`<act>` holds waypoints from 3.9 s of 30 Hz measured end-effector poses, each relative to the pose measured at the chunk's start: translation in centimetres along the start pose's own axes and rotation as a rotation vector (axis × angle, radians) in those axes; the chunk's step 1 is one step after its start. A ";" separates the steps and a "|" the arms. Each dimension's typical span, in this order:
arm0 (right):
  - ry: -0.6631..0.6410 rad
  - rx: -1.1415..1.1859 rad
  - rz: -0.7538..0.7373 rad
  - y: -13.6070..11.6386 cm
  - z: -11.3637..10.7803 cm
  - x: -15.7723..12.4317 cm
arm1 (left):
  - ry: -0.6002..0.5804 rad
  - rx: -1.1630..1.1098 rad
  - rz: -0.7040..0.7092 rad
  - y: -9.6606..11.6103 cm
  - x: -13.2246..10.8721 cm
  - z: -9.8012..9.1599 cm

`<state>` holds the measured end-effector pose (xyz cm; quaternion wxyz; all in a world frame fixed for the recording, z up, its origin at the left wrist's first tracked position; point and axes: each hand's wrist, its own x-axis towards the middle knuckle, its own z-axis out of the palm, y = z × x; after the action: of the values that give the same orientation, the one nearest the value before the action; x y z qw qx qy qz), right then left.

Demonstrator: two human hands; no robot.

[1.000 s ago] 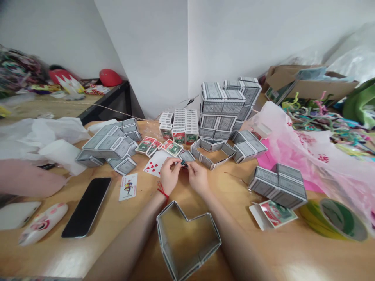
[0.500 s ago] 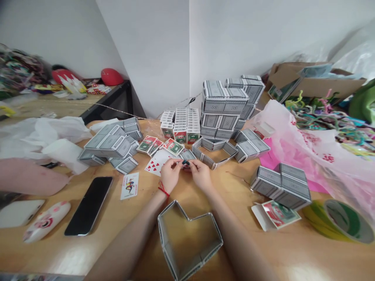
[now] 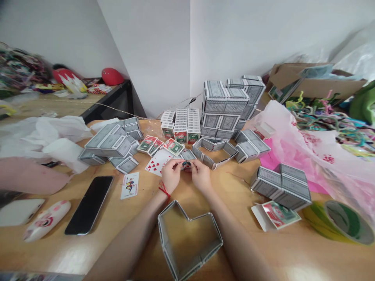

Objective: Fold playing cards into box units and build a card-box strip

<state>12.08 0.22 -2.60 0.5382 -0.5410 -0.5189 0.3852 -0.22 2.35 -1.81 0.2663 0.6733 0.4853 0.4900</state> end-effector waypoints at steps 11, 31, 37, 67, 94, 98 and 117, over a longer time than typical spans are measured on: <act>0.013 -0.262 -0.151 -0.6 -0.2 -0.2 | 0.059 0.079 0.045 0.2 -0.1 0.2; 0.073 -0.736 -0.340 -0.9 0.3 -0.9 | 0.091 0.087 0.090 0.2 0.0 -0.1; 0.086 -0.736 -0.380 -0.6 0.0 -0.8 | 0.171 0.069 0.035 -0.1 0.3 -0.2; 0.162 -0.457 -0.202 -0.7 -0.9 -0.2 | -0.024 0.118 0.236 0.0 0.1 -0.8; 0.253 -0.309 -0.126 -0.6 -0.3 -0.6 | -0.146 -0.053 0.101 0.4 0.5 -0.9; 0.179 -0.314 -0.184 -0.6 -0.3 -0.7 | -0.146 -0.053 0.091 0.2 0.6 -1.0; 0.100 -0.316 -0.159 -1.7 -0.2 -0.9 | -0.059 0.056 0.174 0.2 0.4 -1.1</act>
<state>11.90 -0.89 -1.06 0.5006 -0.5946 -0.5865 0.2278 -1.12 2.50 -1.09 0.2181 0.7341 0.4306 0.4776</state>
